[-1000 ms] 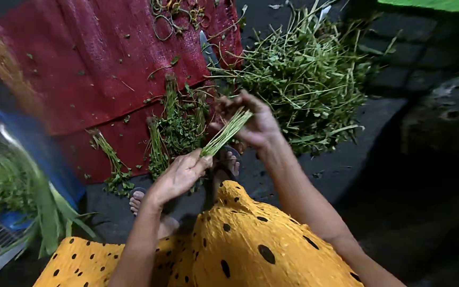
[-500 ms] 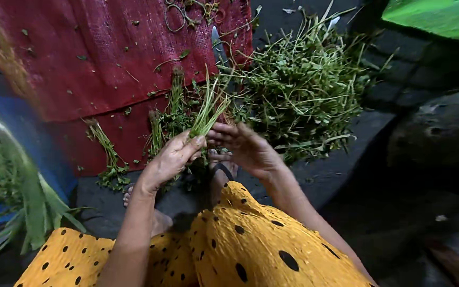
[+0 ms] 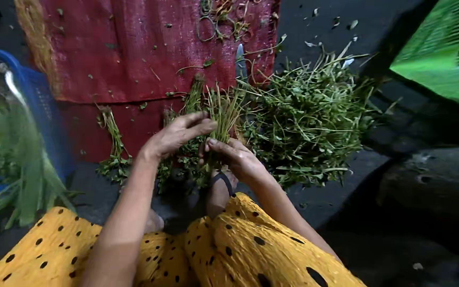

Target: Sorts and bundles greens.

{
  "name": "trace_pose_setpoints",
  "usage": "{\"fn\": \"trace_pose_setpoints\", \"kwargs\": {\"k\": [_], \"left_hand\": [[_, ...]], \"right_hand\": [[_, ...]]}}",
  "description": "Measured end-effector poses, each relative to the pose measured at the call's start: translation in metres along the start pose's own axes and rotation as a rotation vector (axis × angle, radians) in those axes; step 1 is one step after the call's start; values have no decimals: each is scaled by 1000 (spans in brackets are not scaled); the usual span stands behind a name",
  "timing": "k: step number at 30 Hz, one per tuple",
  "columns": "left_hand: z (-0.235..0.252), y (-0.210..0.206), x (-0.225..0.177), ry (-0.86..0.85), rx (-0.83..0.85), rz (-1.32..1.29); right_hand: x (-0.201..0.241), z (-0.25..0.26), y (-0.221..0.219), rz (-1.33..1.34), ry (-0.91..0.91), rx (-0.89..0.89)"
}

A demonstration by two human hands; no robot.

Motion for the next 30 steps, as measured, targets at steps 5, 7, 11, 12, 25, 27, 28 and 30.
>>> {"fn": "trace_pose_setpoints", "kwargs": {"k": [5, 7, 11, 12, 25, 27, 28, 30], "left_hand": [[29, -30, 14, 69, 33, -391], [29, -26, 22, 147, -93, -451], [21, -31, 29, 104, -22, -536], [20, -35, 28, 70, 23, -592], [31, -14, 18, 58, -170, -1003], [28, -4, 18, 59, -173, -1009], [27, 0, 18, 56, -164, -999], [25, 5, 19, 61, -159, -1006]], "right_hand": [[2, -1, -6, -79, -24, 21], [1, -2, 3, -184, -3, -62], [-2, -1, 10, -225, -35, -99], [-4, -1, 9, -194, -56, -82], [-17, -27, 44, -274, -125, -155], [-19, -41, 78, -402, -105, -289], [-17, -49, 96, -467, -94, -379], [-11, -66, 128, -658, -99, -603]]}}
Point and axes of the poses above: each hand's wrist, its own z-axis towards the middle knuckle, its own y-axis out of the back of the hand, x = y × z, the point moved 8 cm from there along z, towards the middle knuckle, and after that the axes turned 1 degree about -x, right-handed, at the moved point
